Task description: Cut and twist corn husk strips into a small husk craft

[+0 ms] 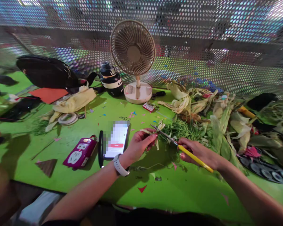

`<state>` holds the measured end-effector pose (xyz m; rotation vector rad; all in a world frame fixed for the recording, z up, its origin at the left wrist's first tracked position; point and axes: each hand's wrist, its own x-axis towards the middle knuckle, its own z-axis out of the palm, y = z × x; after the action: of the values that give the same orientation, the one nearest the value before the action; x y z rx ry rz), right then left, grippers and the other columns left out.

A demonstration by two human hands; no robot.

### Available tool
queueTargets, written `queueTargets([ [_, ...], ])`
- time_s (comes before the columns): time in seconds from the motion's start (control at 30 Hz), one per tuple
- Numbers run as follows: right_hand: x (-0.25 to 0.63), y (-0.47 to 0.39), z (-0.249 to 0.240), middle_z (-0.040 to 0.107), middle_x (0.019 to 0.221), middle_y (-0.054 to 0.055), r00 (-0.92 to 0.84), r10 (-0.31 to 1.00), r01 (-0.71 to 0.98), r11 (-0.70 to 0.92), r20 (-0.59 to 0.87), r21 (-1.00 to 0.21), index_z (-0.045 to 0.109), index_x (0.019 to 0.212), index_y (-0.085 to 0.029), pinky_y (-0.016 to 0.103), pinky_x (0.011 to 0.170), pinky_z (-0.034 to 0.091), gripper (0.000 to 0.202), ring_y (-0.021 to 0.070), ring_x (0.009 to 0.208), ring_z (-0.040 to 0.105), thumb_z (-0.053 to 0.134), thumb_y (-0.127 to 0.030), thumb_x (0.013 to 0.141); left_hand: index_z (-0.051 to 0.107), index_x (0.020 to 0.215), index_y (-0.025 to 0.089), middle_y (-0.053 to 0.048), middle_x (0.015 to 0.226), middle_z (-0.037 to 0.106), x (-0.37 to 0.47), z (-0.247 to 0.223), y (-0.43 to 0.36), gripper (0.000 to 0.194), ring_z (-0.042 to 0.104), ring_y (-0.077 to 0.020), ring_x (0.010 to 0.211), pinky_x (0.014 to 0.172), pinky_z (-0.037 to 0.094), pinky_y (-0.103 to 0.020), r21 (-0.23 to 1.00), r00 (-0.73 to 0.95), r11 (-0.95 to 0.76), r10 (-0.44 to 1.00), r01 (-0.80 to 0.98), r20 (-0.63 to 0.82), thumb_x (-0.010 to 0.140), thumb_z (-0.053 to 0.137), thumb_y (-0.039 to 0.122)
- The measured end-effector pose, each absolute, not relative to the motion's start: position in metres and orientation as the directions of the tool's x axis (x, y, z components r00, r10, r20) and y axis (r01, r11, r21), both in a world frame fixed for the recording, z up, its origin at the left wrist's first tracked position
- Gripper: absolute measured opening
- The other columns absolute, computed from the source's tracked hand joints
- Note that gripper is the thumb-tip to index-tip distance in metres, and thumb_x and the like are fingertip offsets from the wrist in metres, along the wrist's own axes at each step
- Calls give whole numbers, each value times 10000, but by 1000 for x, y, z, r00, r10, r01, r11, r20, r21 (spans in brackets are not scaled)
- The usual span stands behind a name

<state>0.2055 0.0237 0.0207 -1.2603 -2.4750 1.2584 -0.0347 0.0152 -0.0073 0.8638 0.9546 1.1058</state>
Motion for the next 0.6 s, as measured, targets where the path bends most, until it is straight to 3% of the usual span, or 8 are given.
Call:
queueTargets([
  [0.23, 201, 23, 18, 416, 597, -44, -554, 783, 661, 206, -284, -721, 417, 718, -196, 222, 475, 273, 404, 85, 527, 333, 535, -567, 826, 651, 829, 144, 48, 552, 559, -36, -12, 17, 209, 447, -29, 447, 392, 318, -144, 901, 164, 236, 968, -364, -187, 706, 748, 283],
  [0.43, 197, 28, 13, 353, 572, -63, -423, 887, 526, 73, -187, -847, 412, 663, -195, 198, 420, 258, 432, 63, 488, 316, 617, -563, 756, 698, 869, 163, -9, 770, 693, -36, -13, 22, 222, 644, -99, 670, 486, 458, -158, 844, 155, 269, 963, -464, -222, 679, 771, 251],
  [0.53, 196, 29, 12, 454, 628, -47, -333, 921, 398, -56, -201, -916, 437, 761, -197, 197, 383, 331, 417, 68, 475, 383, 675, -535, 714, 693, 970, 183, -25, 861, 717, -34, -11, 21, 311, 688, -152, 778, 557, 519, -197, 801, 210, 330, 943, -499, -258, 675, 776, 234],
  [0.6, 194, 29, 12, 574, 811, 3, -321, 926, 280, -109, -200, -954, 433, 866, -202, 220, 413, 432, 425, 73, 505, 451, 707, -482, 704, 690, 985, 187, -23, 844, 722, -31, -9, 18, 323, 697, -161, 774, 557, 518, -198, 792, 232, 348, 936, -502, -264, 676, 777, 226],
])
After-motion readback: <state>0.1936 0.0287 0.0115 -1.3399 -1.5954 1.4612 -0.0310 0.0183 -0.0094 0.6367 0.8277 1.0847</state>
